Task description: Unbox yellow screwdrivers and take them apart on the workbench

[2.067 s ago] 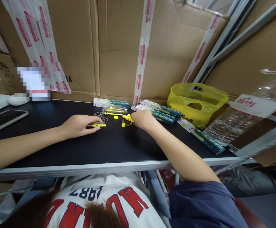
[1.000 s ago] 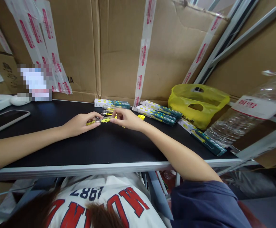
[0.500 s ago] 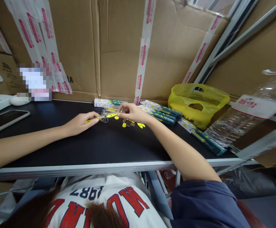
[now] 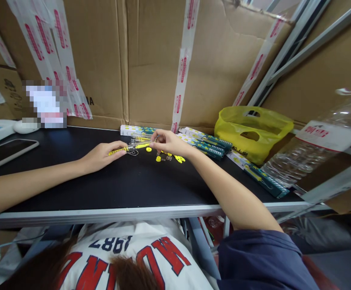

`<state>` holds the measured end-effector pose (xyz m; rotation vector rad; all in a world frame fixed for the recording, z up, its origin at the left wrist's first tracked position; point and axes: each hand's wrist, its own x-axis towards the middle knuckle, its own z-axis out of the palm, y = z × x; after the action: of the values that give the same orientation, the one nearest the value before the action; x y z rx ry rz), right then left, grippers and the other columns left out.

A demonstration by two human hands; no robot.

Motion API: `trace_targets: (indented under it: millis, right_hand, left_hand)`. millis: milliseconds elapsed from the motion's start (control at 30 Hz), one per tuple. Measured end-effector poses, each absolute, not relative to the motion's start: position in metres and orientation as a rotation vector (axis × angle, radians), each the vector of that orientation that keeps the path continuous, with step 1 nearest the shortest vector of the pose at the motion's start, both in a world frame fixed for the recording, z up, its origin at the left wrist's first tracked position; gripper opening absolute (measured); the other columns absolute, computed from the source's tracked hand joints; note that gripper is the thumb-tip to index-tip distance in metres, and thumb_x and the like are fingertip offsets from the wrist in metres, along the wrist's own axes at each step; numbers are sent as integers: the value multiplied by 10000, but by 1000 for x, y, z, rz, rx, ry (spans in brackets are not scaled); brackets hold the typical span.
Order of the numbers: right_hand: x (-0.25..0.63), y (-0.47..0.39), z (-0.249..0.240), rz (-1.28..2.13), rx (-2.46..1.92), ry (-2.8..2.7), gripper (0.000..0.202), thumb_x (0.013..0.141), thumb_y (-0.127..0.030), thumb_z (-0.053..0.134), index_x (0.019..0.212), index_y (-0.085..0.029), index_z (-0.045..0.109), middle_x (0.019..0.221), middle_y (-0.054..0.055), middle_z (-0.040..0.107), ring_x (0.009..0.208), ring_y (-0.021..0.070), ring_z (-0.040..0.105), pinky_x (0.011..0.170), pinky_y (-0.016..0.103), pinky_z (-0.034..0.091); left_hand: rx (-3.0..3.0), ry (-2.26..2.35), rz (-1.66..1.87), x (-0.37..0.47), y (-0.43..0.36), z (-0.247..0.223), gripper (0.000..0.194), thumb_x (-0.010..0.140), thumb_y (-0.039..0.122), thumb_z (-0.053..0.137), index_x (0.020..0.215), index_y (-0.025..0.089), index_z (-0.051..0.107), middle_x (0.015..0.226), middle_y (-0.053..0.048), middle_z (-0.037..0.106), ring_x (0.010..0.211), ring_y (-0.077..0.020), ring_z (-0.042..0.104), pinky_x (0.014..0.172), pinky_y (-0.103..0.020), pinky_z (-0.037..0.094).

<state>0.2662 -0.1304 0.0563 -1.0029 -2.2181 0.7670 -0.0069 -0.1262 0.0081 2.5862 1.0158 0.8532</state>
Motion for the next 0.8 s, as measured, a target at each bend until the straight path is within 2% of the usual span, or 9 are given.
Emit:
trace_targets:
  millis: [233,533,700,800]
  right_hand:
    - [267,-129,53,818,-957,-2223,297,787,-374,678,903,-172,494,584,-39,595,454,62,491,427,172,362]
    - [268,-128,55,894,-898,-2162,333,781,-400,698,883,-165,486,563,-55,580,400,29,427,372,148,321]
    - [265,-131,57,976,-859,-2024,329,780,-396,707,879,-174,485,566,-54,584,391,36,456,337,148,324]
    - [263,-133,58,1032,-825,-1915,358,767,-409,715,901,-183,471,628,-36,611,457,59,529,352,154,375]
  left_hand:
    - [2654,888,963,-5,-122,4,355,921,444,449,1046,153,609,1033,-60,629,962,-186,586,880,-296,437]
    - [2493,929,1027,-2,-127,9,344,888,449,508,1072,185,629,1099,-39,670,1006,-203,615,935,-321,443]
    - [2401,929,1052,-2,-129,10,365,857,482,558,1057,187,636,1069,-29,676,986,-194,617,920,-303,442]
    - [2371,947,1084,-2,-128,9,417,846,507,568,1097,177,612,1023,-37,673,904,-178,614,833,-281,459]
